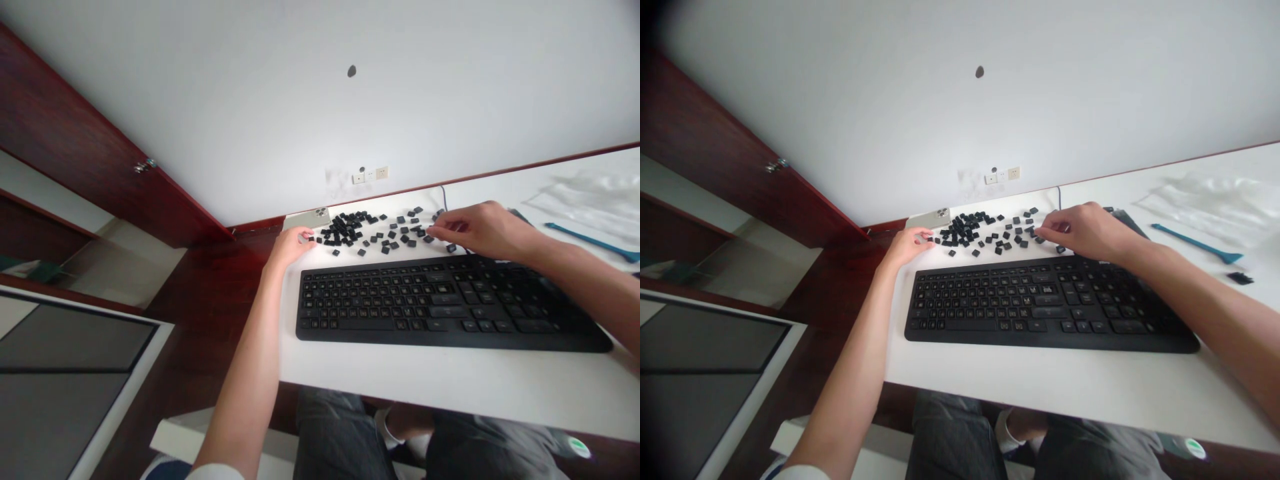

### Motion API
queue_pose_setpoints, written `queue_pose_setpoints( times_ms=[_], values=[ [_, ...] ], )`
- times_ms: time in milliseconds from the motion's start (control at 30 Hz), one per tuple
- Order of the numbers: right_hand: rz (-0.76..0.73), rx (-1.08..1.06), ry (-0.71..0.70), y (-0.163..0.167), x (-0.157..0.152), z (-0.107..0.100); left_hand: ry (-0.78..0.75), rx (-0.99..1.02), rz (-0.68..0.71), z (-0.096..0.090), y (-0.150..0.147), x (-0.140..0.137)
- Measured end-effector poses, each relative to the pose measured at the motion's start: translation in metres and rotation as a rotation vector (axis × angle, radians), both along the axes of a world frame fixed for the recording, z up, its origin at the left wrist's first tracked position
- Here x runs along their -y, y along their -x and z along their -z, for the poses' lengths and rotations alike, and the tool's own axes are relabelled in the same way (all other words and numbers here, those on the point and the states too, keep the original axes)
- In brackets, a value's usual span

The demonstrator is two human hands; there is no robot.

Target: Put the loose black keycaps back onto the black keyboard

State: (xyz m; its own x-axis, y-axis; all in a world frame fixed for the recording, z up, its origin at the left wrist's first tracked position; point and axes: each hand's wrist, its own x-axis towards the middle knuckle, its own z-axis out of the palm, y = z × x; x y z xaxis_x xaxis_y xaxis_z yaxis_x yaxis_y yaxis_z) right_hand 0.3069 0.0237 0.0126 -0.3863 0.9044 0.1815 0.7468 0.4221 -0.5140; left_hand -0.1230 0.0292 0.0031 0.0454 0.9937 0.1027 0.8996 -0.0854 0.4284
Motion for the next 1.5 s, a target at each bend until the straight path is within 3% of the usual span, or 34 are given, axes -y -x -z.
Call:
queue_pose_setpoints(
  times_ms=[433,667,1333,1500],
  values=[
    [-0.01,-0.016,0.005,0.004,0.003,-0.003,0.012,0.111,0.029,0.009,0.008,-0.006],
    [-0.008,-0.007,0.013,0.004,0.004,-0.005,0.093,0.225,0.123,0.008,0.015,-0.007],
    [-0.016,-0.003,0.004,0.003,0.002,-0.001,0.094,0.234,0.11,0.007,0.016,-0.006],
    [-0.024,0.008,-0.011,0.003,0.002,-0.001,-0.009,0.214,0.117,0.001,0.011,-0.004]
  ],
)
